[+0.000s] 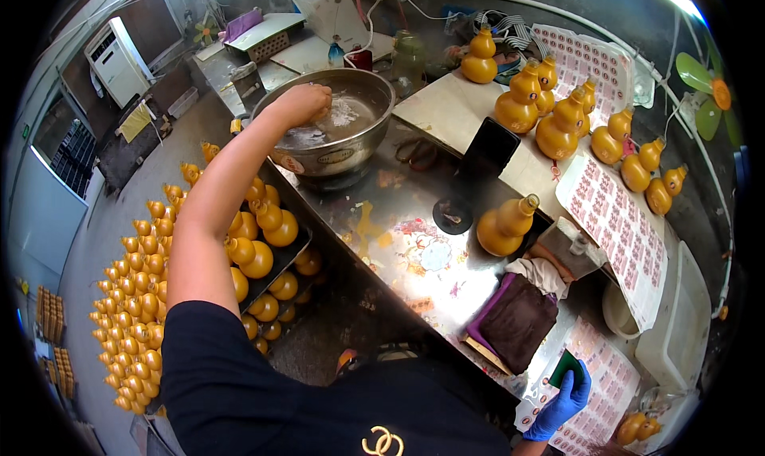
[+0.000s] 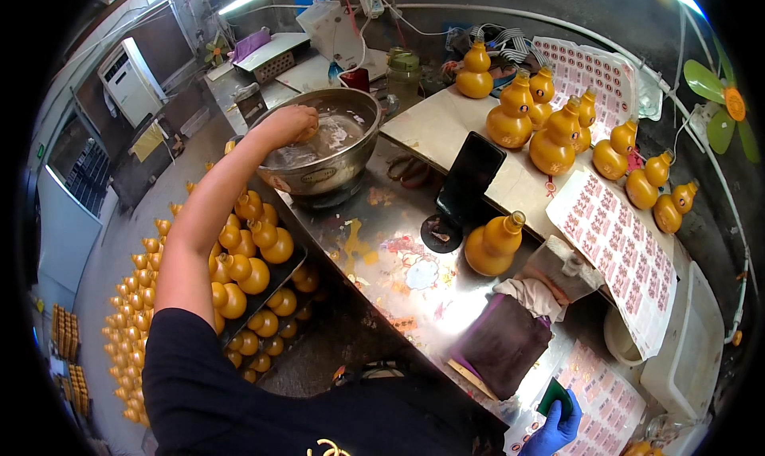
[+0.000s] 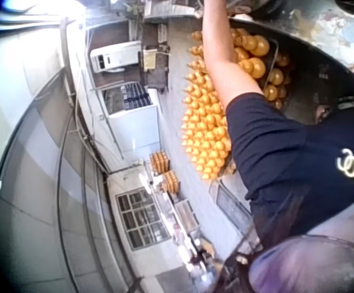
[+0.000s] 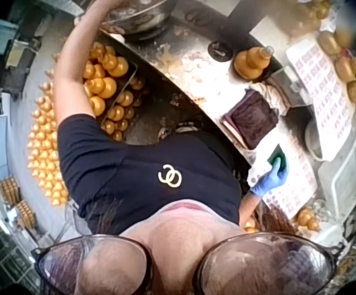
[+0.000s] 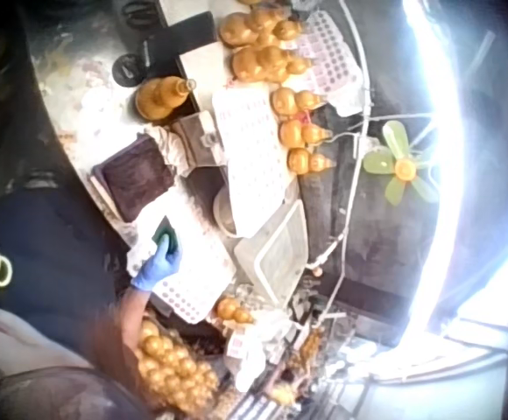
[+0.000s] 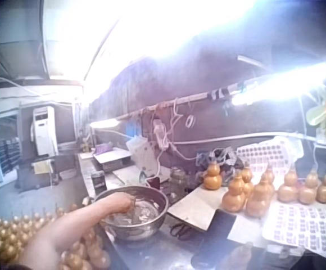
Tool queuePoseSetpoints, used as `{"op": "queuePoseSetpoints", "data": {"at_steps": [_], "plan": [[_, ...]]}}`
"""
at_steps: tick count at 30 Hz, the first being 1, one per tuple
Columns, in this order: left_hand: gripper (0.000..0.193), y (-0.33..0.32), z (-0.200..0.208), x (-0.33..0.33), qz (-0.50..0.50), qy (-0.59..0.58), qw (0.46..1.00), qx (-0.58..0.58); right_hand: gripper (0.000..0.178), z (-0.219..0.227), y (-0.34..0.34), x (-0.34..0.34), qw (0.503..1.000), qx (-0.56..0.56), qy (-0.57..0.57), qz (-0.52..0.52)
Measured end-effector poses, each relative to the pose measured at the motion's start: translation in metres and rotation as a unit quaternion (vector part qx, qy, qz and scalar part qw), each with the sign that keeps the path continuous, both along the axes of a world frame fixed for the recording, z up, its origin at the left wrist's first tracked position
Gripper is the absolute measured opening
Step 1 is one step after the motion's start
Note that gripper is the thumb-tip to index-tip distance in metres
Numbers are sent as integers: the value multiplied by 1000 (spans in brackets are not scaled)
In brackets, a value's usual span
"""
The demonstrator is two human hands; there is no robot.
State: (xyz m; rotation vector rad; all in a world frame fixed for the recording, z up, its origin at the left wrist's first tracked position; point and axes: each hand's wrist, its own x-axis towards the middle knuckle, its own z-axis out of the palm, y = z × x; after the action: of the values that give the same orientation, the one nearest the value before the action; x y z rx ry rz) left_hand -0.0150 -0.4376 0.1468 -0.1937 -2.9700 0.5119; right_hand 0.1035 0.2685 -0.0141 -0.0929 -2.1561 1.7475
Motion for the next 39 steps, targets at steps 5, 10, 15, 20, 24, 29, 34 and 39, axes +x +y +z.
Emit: {"op": "queuePoseSetpoints", "data": {"at_steps": [5, 10, 15, 20, 24, 29, 34, 39], "plan": [[12, 12, 7, 0, -33, 22, 999, -34, 22, -1, -3, 1, 1000, -14, -15, 4], [16, -12, 5, -1, 43, 35, 998, -25, 22, -2, 1, 1, 1000, 0, -16, 9], [21, -34, 0, -8, 128, 171, 974, 79, 23, -5, 2, 7, 997, -72, -28, -21], [19, -97, 22, 23, 163, 311, 936, -3, 25, -13, 5, -6, 919, -394, -23, -13], [14, -24, 79, 65, 82, 360, 911, 184, 35, 13, -9, -14, 809, -560, -171, 44], [18, 91, 141, 80, -4, 294, 909, 296, 31, 25, -23, -22, 809, -541, -198, 117], [12, 230, 106, 35, -211, 81, 862, 453, 22, 79, -62, -33, 948, -176, -214, 158], [19, 355, 53, -12, -239, -165, 781, 553, 77, 90, -84, -58, 954, 56, -10, 293]]}}
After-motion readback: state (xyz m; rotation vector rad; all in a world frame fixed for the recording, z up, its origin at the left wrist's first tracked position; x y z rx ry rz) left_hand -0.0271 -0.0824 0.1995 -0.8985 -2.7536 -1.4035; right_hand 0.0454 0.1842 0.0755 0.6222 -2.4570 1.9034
